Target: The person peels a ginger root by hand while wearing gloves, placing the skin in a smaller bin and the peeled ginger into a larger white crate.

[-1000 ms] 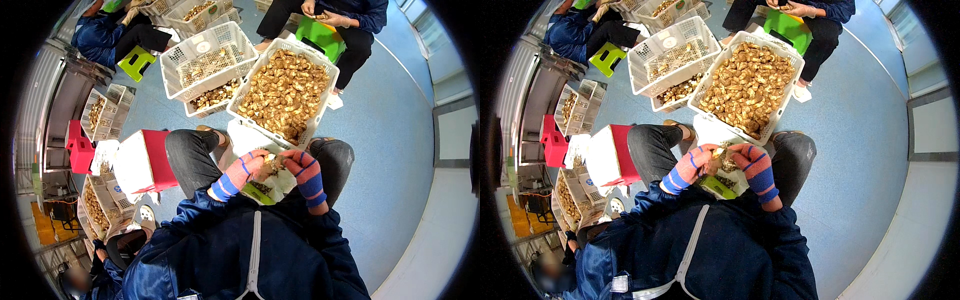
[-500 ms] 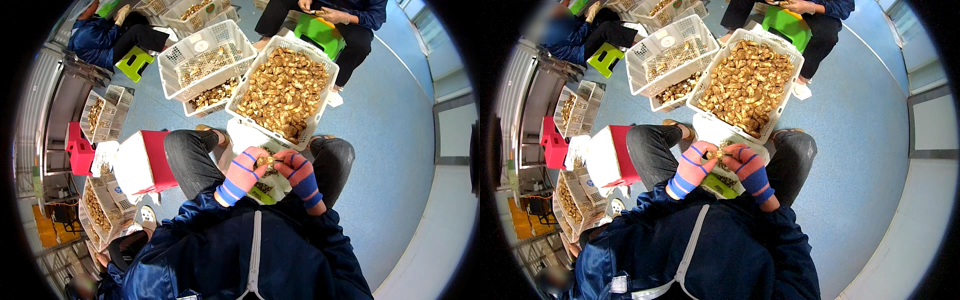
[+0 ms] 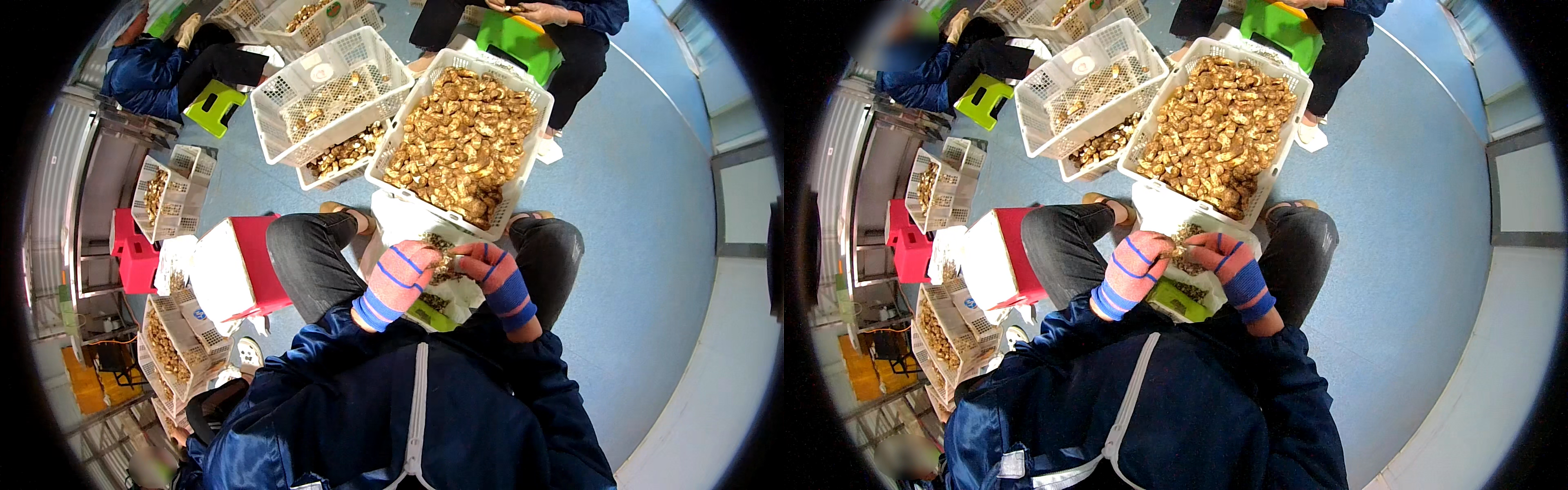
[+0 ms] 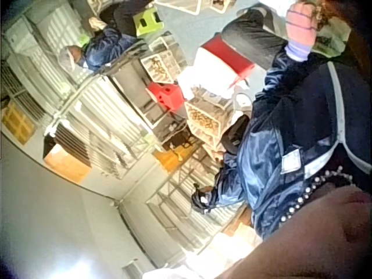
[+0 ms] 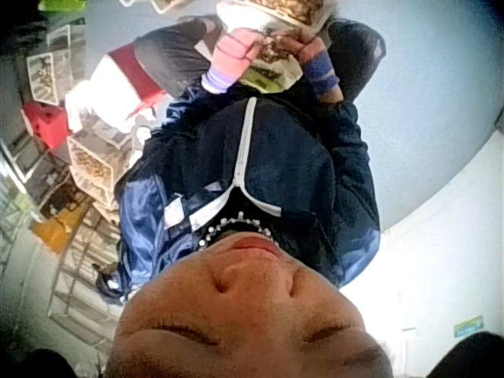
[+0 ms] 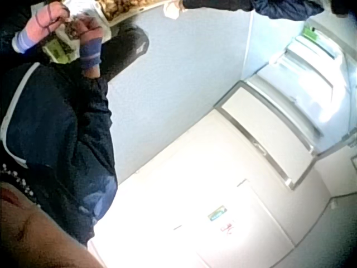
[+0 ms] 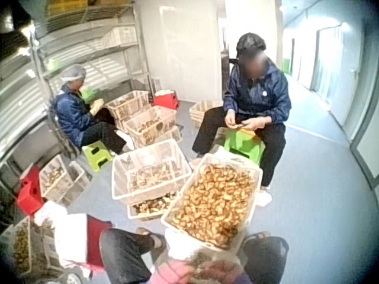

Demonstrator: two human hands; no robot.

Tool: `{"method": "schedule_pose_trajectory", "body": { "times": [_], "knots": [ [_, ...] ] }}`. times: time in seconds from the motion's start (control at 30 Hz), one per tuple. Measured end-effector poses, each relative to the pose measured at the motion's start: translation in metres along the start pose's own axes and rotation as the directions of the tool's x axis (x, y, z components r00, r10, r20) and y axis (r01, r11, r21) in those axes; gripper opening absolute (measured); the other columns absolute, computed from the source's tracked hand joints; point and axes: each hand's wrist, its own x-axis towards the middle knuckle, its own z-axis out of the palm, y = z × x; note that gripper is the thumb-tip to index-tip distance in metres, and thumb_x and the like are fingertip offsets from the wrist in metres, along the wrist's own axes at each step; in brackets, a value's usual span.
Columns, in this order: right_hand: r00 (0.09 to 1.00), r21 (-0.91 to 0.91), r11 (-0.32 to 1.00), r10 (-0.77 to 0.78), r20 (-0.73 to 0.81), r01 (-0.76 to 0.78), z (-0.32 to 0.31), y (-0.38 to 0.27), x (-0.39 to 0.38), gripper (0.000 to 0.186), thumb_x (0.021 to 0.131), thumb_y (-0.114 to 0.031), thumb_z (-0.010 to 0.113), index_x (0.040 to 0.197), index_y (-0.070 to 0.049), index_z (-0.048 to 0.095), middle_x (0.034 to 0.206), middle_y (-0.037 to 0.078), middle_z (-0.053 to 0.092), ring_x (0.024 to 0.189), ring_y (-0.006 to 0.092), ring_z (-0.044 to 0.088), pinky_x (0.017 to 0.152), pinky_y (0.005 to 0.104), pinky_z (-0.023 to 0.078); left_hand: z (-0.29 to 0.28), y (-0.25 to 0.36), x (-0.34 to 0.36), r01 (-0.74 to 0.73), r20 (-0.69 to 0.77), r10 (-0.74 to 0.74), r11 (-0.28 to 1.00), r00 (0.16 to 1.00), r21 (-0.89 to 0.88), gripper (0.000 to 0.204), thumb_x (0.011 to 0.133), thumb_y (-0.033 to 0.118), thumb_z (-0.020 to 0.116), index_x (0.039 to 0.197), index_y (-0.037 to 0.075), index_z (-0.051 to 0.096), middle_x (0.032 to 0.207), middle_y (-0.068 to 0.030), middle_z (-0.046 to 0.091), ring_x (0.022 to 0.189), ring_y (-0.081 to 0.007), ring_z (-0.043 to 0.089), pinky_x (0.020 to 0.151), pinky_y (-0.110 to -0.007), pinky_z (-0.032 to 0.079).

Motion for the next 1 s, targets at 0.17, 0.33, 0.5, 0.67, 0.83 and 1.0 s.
{"method": "schedule_pose_trajectory", "body": {
  "times": [0.17, 0.33, 0.5, 0.67, 0.83, 1.0],
  "knots": [
    [0.999, -0.071, 0.997, 0.038, 0.031, -0.036, -0.003, 0.011, 0.006, 0.021, 0.079, -0.011, 0.059, 0.098, -0.001, 0.059, 0.077, 0.002, 0.06, 0.069, 0.008, 0.055, 0.063, 0.0204, 0.044, 0.001, -0.002, -0.001, -0.019, 0.065, 0.021, 0.999, 0.998, -0.041, 0.021, 0.068, 0.002, 0.059, 0.088, 0.007, 0.054, 0.087, -0.0109, 0.056, 0.083, -0.0302, 0.053, 0.072, -0.036, 0.043],
    [0.992, 0.191, 0.973, 0.121, 0.039, -0.126, -0.005, 0.01, 0.004, 0.022, 0.078, -0.011, 0.06, 0.099, -0.001, 0.058, 0.077, 0.001, 0.059, 0.069, 0.0074, 0.054, 0.063, 0.0204, 0.044, 0.002, -0.002, 0.002, -0.013, 0.047, 0.015, 0.999, 0.999, -0.03, 0.021, 0.068, 0.002, 0.059, 0.088, 0.006, 0.055, 0.087, -0.011, 0.056, 0.082, -0.0306, 0.053, 0.072, -0.036, 0.043],
    [0.999, 0.016, 1.0, 0.021, -0.04, -0.02, 0.003, 0.006, 0.002, 0.023, 0.078, -0.011, 0.061, 0.099, -0.001, 0.058, 0.075, 0.0, 0.059, 0.067, 0.0066, 0.053, 0.063, 0.0199, 0.043, 0.005, 0.004, 0.006, 0.198, 0.097, -0.185, 0.968, 0.978, -0.156, 0.021, 0.068, 0.003, 0.061, 0.088, 0.004, 0.054, 0.085, -0.0118, 0.056, 0.078, -0.0278, 0.055, 0.068, -0.032, 0.044],
    [0.986, -0.228, 0.961, -0.163, -0.023, 0.154, -0.005, 0.015, 0.005, 0.021, 0.078, -0.012, 0.061, 0.095, 0.0, 0.06, 0.075, 0.001, 0.059, 0.066, 0.0071, 0.053, 0.062, 0.0209, 0.044, 0.012, 0.004, 0.011, 0.437, 0.217, -0.386, 0.85, 0.897, -0.295, 0.025, 0.07, 0.005, 0.061, 0.093, 0.004, 0.053, 0.084, -0.0101, 0.057, 0.076, -0.0245, 0.057, 0.068, -0.029, 0.044],
    [0.963, 0.145, 0.971, 0.215, -0.165, -0.192, -0.037, 0.035, 0.017, 0.018, 0.077, -0.014, 0.061, 0.089, 0.0, 0.062, 0.075, 0.003, 0.061, 0.066, 0.0094, 0.054, 0.062, 0.0228, 0.044, 0.035, -0.028, 0.006, 0.767, 0.56, -0.546, 0.291, 0.624, -0.572, 0.026, 0.072, 0.008, 0.058, 0.097, 0.004, 0.051, 0.081, -0.0059, 0.058, 0.073, -0.0162, 0.056, 0.068, -0.026, 0.044],
    [0.958, -0.111, 0.986, 0.093, -0.271, -0.127, -0.061, 0.094, 0.029, 0.02, 0.076, -0.017, 0.063, 0.089, -0.001, 0.062, 0.073, 0.003, 0.061, 0.066, 0.0088, 0.054, 0.06, 0.0232, 0.043, 0.067, -0.082, 0.039, 0.511, 0.779, -0.377, -0.598, 0.501, -0.618, 0.019, 0.079, 0.012, 0.051, 0.097, 0.005, 0.052, 0.086, -0.0061, 0.059, 0.081, -0.0197, 0.058, 0.075, -0.039, 0.05]
  ]
}}
